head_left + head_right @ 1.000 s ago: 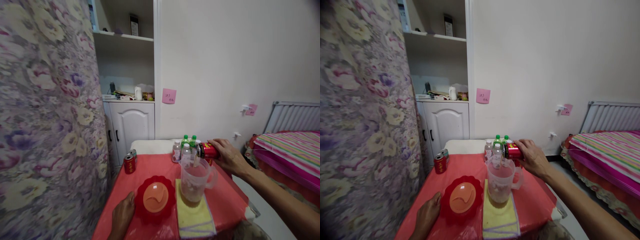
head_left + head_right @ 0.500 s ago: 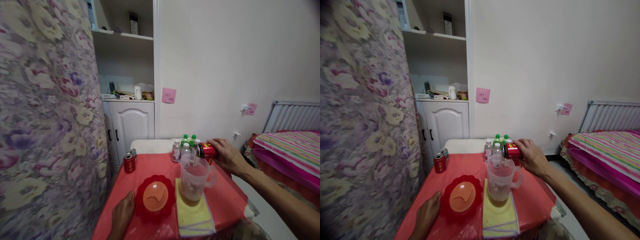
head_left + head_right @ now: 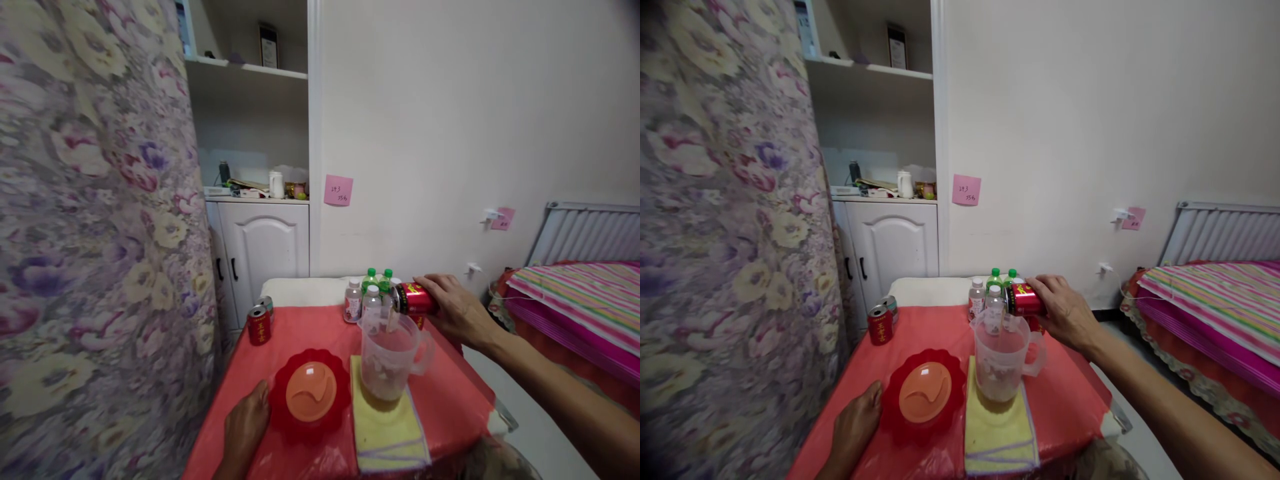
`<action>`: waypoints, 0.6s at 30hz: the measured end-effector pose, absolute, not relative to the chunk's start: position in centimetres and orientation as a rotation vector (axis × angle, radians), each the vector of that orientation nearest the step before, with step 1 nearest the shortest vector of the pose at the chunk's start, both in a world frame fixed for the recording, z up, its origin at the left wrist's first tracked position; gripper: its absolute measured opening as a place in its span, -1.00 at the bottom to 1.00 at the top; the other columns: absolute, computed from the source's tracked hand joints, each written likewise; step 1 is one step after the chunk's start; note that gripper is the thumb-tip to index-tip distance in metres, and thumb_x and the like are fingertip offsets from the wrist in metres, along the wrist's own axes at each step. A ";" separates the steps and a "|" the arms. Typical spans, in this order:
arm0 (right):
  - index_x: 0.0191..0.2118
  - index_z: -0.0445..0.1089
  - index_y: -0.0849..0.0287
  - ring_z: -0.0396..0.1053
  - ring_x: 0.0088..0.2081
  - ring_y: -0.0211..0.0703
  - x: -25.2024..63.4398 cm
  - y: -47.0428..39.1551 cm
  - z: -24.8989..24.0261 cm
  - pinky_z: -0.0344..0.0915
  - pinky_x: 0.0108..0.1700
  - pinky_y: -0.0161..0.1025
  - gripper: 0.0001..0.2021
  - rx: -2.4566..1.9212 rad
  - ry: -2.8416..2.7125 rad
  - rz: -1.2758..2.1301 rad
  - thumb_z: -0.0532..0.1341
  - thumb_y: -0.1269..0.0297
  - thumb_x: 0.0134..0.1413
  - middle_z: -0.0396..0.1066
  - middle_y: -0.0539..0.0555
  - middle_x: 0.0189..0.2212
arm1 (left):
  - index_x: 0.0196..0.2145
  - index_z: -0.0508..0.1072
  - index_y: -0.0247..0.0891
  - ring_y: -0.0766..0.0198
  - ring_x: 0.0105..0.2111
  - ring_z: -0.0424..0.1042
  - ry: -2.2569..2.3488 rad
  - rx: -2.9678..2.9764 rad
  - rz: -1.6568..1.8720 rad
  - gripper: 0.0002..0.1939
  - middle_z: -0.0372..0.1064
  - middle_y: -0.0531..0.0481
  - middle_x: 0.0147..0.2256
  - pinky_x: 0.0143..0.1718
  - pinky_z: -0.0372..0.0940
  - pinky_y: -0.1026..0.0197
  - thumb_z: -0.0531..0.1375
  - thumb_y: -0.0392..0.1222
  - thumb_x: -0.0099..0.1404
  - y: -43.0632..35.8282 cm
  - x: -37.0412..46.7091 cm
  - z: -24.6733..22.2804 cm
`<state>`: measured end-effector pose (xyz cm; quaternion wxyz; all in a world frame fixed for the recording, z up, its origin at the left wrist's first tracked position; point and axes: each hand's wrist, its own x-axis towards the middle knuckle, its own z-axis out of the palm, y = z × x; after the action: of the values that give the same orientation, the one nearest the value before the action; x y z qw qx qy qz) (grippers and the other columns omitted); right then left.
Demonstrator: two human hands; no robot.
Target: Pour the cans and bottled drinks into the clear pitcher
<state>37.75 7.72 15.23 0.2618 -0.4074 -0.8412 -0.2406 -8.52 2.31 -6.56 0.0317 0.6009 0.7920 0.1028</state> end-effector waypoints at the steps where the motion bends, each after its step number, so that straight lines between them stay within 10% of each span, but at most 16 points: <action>1: 0.27 0.14 0.15 0.33 0.04 0.17 37.8 7.7 15.2 0.44 0.02 0.11 -0.47 -1.100 -2.276 -0.654 0.17 0.42 0.20 0.38 0.28 0.06 | -0.11 0.44 -0.13 0.09 -0.15 0.59 2.442 1.849 0.315 -0.63 0.64 -0.11 -0.16 -0.31 0.18 0.17 -0.16 -0.21 0.47 2.3 -8.5 -6.6; 18: 0.28 0.16 0.10 0.35 0.05 0.16 37.8 7.6 15.8 0.44 0.01 0.09 -0.44 -1.070 -2.284 -0.622 0.17 0.47 0.16 0.41 0.26 0.03 | -0.08 0.45 -0.15 0.06 -0.12 0.59 2.432 1.842 0.314 -0.61 0.64 -0.14 -0.14 -0.28 0.21 0.15 -0.15 -0.21 0.47 2.2 -8.3 -6.1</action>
<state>37.84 7.60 15.77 0.2685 -0.3968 -0.8469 -0.2307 -8.27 2.23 -6.06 0.0372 0.6002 0.7924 0.1023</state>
